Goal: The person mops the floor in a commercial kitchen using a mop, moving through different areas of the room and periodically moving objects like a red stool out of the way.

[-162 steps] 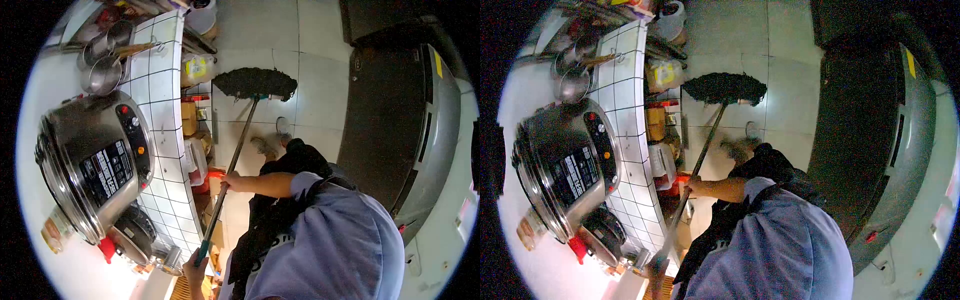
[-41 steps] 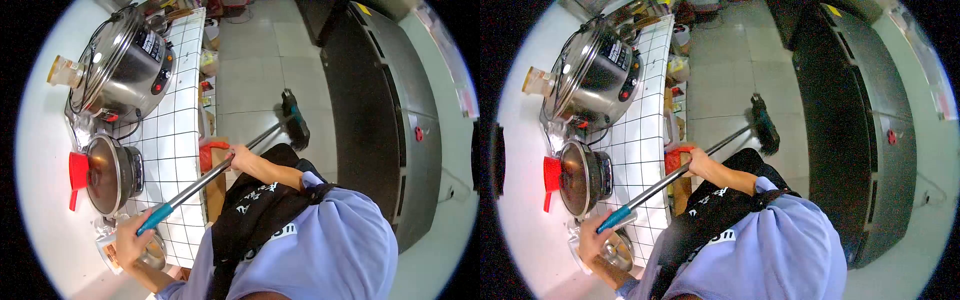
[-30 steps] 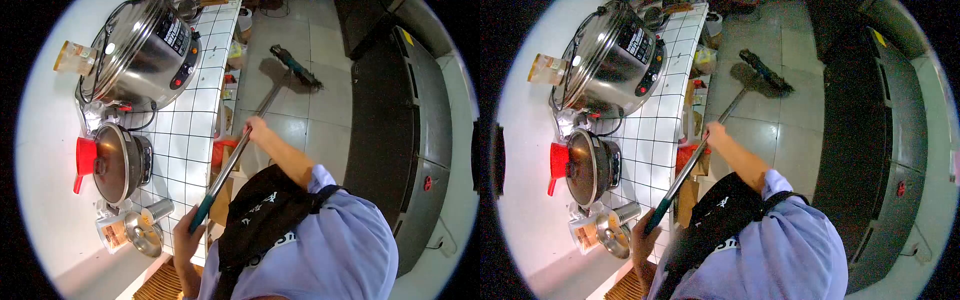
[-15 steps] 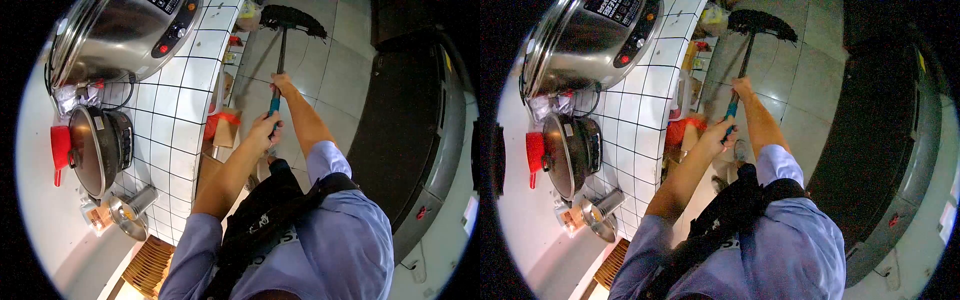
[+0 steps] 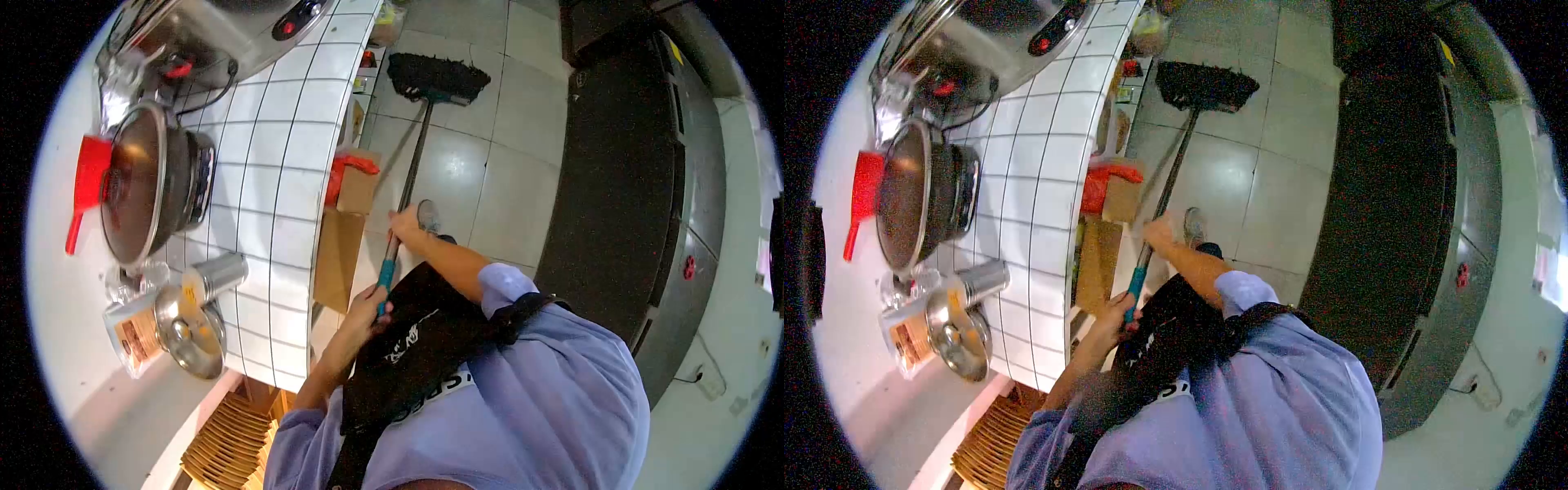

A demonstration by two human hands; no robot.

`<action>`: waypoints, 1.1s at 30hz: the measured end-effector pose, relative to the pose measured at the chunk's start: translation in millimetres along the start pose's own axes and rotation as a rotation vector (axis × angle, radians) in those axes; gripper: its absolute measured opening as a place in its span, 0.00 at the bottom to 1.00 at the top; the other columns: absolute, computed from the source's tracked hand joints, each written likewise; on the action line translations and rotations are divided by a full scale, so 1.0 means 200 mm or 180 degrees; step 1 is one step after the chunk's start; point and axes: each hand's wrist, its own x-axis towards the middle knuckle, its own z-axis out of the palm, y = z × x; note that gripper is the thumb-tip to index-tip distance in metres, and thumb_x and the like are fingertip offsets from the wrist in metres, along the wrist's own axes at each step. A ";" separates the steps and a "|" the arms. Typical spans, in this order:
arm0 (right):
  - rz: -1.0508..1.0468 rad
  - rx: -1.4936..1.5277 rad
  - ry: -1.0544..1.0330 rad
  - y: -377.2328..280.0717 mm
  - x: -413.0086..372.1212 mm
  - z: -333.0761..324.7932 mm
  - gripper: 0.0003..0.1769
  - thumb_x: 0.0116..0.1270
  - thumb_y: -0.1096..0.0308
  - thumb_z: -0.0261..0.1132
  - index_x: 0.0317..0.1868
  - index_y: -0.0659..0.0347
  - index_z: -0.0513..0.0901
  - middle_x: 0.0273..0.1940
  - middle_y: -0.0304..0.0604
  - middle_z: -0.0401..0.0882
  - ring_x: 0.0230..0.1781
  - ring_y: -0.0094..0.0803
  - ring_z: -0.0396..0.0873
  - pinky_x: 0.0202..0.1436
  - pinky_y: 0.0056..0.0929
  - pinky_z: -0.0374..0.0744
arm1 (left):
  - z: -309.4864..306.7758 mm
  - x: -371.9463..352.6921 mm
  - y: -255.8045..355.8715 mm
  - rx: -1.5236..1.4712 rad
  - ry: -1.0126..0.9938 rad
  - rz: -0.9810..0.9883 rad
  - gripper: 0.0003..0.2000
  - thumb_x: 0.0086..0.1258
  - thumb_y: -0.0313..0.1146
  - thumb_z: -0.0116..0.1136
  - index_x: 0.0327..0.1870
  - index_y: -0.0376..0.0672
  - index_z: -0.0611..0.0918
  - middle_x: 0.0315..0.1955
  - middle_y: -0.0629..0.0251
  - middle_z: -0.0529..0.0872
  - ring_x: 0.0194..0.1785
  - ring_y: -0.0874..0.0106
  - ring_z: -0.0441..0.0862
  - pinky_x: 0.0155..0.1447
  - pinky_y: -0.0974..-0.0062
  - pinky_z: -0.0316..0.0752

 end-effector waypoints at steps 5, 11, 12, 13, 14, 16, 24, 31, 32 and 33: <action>0.0425 -0.0020 -0.0439 0.56 -0.74 0.46 0.33 0.62 0.57 0.57 0.59 0.65 0.52 0.45 0.60 0.71 0.42 0.49 0.74 0.44 0.45 0.72 | -0.51 -0.66 -0.47 0.0730 0.0351 0.0089 0.09 0.68 0.40 0.48 0.35 0.43 0.73 0.17 0.71 0.71 0.10 0.82 0.61 0.10 0.83 0.52; 0.1918 0.1061 -0.2851 0.88 -1.42 0.61 0.31 0.62 0.57 0.57 0.56 0.68 0.55 0.42 0.60 0.73 0.37 0.50 0.76 0.46 0.52 0.76 | -0.89 -1.36 -0.86 0.1358 0.0842 -0.0373 0.11 0.67 0.39 0.47 0.44 0.45 0.76 0.15 0.74 0.69 0.11 0.82 0.61 0.13 0.83 0.55; 0.2060 0.1140 -0.3347 0.91 -1.45 0.61 0.30 0.61 0.58 0.57 0.55 0.68 0.56 0.41 0.60 0.73 0.35 0.50 0.77 0.45 0.53 0.77 | -0.96 -1.42 -0.94 0.1303 0.0725 -0.0327 0.13 0.67 0.39 0.47 0.47 0.43 0.75 0.17 0.74 0.69 0.13 0.82 0.61 0.14 0.83 0.57; 0.2261 0.1326 -0.3074 0.92 -1.45 0.60 0.28 0.61 0.60 0.57 0.54 0.69 0.58 0.41 0.61 0.73 0.34 0.49 0.77 0.43 0.54 0.77 | -1.01 -1.47 -0.99 0.1489 0.0595 -0.0133 0.16 0.67 0.39 0.48 0.51 0.41 0.73 0.19 0.73 0.69 0.15 0.82 0.64 0.17 0.83 0.61; 0.2457 0.1521 -0.2795 0.91 -1.45 0.60 0.26 0.61 0.62 0.57 0.52 0.70 0.59 0.41 0.61 0.72 0.33 0.48 0.77 0.42 0.54 0.77 | -1.05 -1.51 -1.03 0.1930 0.0605 0.0251 0.18 0.66 0.39 0.50 0.54 0.41 0.72 0.20 0.68 0.73 0.18 0.77 0.69 0.21 0.80 0.65; 0.2865 0.1912 -0.1866 0.83 -1.46 0.61 0.19 0.60 0.71 0.57 0.48 0.72 0.63 0.40 0.61 0.72 0.33 0.47 0.76 0.38 0.57 0.78 | -1.01 -1.58 -1.04 0.3232 0.0943 0.1073 0.22 0.63 0.38 0.55 0.57 0.41 0.69 0.25 0.57 0.79 0.26 0.65 0.78 0.30 0.74 0.72; 0.1930 0.2459 -0.2300 1.06 -1.37 0.80 0.09 0.59 0.81 0.58 0.36 0.73 0.65 0.29 0.52 0.70 0.27 0.45 0.75 0.36 0.48 0.80 | -1.09 -1.45 -1.03 0.3328 0.1650 0.1324 0.23 0.53 0.33 0.62 0.52 0.36 0.76 0.21 0.58 0.79 0.24 0.80 0.74 0.30 0.79 0.70; 0.1802 0.2735 -0.1503 0.91 -1.20 0.72 0.08 0.57 0.80 0.58 0.34 0.76 0.67 0.27 0.55 0.73 0.26 0.46 0.77 0.33 0.45 0.81 | -1.11 -1.24 -0.88 0.2894 0.1591 0.0702 0.25 0.55 0.25 0.63 0.57 0.36 0.73 0.25 0.73 0.76 0.25 0.85 0.67 0.29 0.87 0.65; 0.1873 0.2728 -0.1384 0.87 -1.15 0.65 0.08 0.57 0.80 0.58 0.35 0.77 0.69 0.25 0.55 0.74 0.24 0.46 0.77 0.30 0.44 0.81 | -1.06 -1.17 -0.83 0.2980 0.1530 0.0731 0.25 0.55 0.25 0.63 0.57 0.36 0.73 0.25 0.74 0.76 0.25 0.86 0.66 0.29 0.87 0.65; 0.1793 0.2523 -0.1235 0.80 -1.10 0.58 0.09 0.57 0.80 0.59 0.35 0.77 0.70 0.25 0.56 0.75 0.23 0.45 0.77 0.29 0.43 0.81 | -0.99 -1.11 -0.79 0.3059 0.1462 0.0766 0.25 0.56 0.25 0.63 0.57 0.36 0.73 0.25 0.74 0.75 0.25 0.86 0.66 0.30 0.88 0.65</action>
